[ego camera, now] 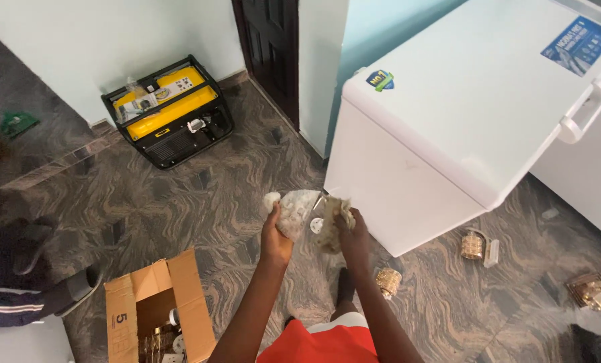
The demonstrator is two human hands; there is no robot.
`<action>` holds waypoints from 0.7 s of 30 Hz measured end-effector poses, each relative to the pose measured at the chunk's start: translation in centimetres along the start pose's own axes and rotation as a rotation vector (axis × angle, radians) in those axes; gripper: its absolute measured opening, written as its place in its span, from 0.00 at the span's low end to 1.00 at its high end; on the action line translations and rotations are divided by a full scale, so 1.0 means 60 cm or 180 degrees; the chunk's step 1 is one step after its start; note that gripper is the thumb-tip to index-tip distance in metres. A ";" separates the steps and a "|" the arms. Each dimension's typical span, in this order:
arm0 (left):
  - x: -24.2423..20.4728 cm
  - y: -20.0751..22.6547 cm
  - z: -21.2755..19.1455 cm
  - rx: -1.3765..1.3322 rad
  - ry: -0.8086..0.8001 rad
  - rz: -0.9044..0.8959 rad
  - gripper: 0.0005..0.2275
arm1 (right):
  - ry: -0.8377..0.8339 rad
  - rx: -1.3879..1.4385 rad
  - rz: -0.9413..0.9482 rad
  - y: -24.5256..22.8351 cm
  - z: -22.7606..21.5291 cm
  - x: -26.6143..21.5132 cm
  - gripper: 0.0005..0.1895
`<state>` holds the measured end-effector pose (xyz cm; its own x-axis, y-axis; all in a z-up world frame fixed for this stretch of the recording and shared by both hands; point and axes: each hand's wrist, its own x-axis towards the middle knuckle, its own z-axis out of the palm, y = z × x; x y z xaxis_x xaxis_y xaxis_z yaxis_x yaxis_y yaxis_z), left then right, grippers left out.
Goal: The person wipes a white electrical socket with a cloth, turning it over to clean both sides. They then pick up a white plastic component and wipe it with the same cloth. The person places the cleaned socket into a cardboard box and continues wiping the second component.
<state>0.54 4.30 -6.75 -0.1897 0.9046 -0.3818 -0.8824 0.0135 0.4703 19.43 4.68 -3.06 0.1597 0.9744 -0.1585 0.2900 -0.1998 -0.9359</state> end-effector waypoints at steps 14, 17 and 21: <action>0.003 -0.006 0.029 -0.0176 0.0338 -0.0423 0.25 | -0.0164 0.0430 -0.0106 -0.036 0.016 -0.028 0.16; -0.007 -0.013 0.051 -0.0073 0.0409 -0.0338 0.21 | 0.0072 0.0378 -0.0555 -0.047 0.016 -0.036 0.15; -0.006 -0.044 0.051 -0.0405 0.0118 -0.0346 0.22 | 0.0260 -0.0228 -0.1595 -0.065 0.035 -0.043 0.16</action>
<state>4.22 5.22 -5.42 -0.1037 0.8844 -0.4551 -0.9455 0.0543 0.3211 15.88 3.15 0.34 0.0569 0.9415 0.3320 0.4132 0.2805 -0.8663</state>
